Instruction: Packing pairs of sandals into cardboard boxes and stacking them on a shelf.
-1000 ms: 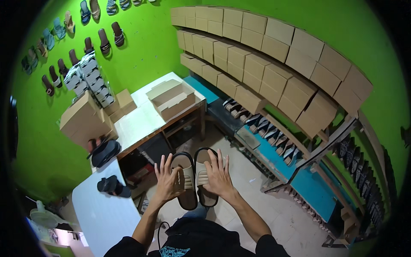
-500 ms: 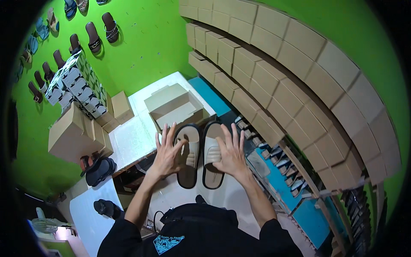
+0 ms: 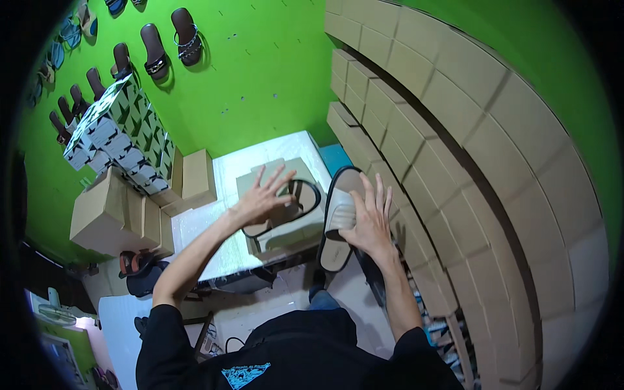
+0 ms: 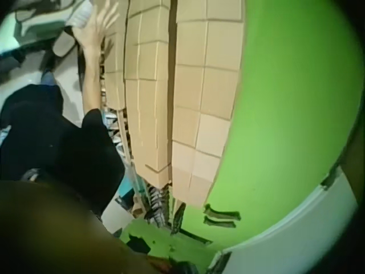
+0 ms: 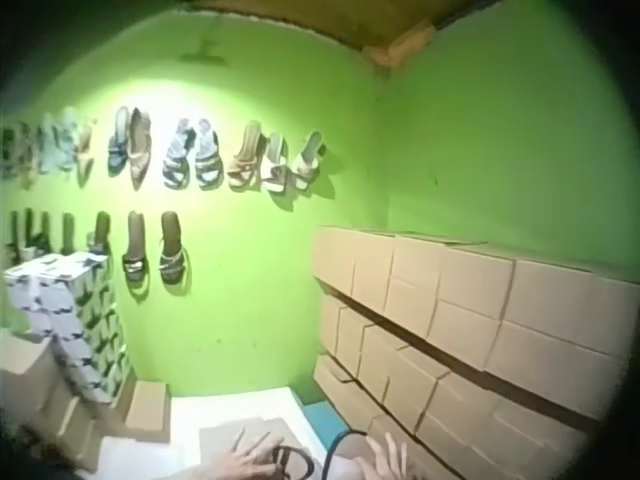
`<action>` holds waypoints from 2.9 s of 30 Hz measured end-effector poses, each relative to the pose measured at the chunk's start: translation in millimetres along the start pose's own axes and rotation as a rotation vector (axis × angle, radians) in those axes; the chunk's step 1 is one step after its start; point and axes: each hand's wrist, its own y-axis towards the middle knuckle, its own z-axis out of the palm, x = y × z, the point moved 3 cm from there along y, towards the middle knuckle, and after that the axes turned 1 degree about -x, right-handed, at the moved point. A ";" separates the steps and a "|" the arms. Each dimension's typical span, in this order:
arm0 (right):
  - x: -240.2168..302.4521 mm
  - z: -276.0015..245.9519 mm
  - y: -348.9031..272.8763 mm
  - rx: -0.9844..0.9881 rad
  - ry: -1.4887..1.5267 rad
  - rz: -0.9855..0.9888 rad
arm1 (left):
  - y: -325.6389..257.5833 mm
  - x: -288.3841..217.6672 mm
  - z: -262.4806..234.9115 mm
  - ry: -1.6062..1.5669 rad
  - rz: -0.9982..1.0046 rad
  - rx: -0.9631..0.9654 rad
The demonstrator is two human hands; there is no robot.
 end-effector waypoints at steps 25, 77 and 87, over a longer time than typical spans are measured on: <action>-79.6 100.1 123.5 0.440 0.009 -0.032 | 31.2 3.9 158.8 -0.629 -0.325 0.162; -106.1 307.0 -9.1 0.425 0.127 0.156 | -121.9 -102.2 207.6 -0.968 -1.545 -0.427; -111.0 310.0 -11.5 0.441 0.168 0.160 | -81.3 -93.6 189.8 -0.652 -1.292 0.389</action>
